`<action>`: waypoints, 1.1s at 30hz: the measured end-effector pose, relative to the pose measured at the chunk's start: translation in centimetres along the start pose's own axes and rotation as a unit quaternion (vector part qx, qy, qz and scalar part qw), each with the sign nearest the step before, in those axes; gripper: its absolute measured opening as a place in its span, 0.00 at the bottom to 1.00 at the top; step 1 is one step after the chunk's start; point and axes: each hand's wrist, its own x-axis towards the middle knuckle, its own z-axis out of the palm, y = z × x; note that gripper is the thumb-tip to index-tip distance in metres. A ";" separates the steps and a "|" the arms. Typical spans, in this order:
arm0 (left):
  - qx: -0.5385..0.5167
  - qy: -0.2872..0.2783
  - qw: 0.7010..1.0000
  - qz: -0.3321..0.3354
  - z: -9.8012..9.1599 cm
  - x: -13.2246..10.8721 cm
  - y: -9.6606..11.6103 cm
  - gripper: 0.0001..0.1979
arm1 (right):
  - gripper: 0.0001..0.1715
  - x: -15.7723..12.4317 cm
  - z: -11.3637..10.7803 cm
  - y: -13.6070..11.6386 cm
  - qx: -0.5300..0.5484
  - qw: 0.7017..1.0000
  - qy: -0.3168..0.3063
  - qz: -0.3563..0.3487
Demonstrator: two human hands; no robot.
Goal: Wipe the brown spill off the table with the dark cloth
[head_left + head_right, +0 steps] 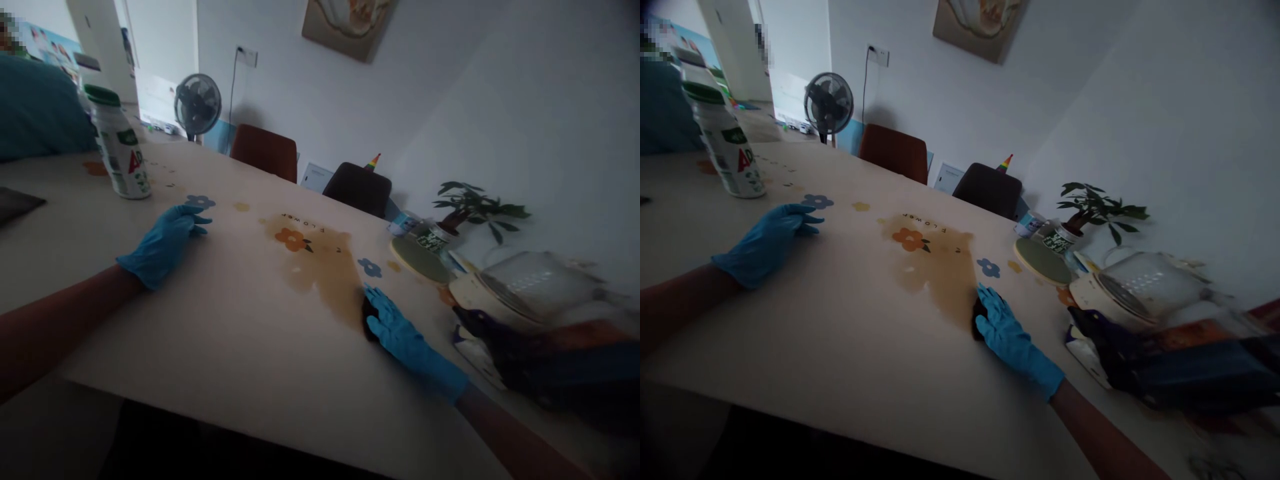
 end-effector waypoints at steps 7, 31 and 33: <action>0.015 -0.003 1.000 -0.016 0.2 -0.3 0.4 0.27 | 0.47 5.7 1.7 -1.3 0.023 0.999 -0.027 0.027; 0.078 0.019 0.995 -0.050 1.3 -1.5 2.3 0.29 | 0.44 34.6 2.9 4.4 0.035 0.982 -0.024 0.184; 0.086 0.017 0.995 -0.053 1.3 -1.4 2.0 0.28 | 0.41 35.4 2.9 4.6 0.029 0.981 -0.021 0.191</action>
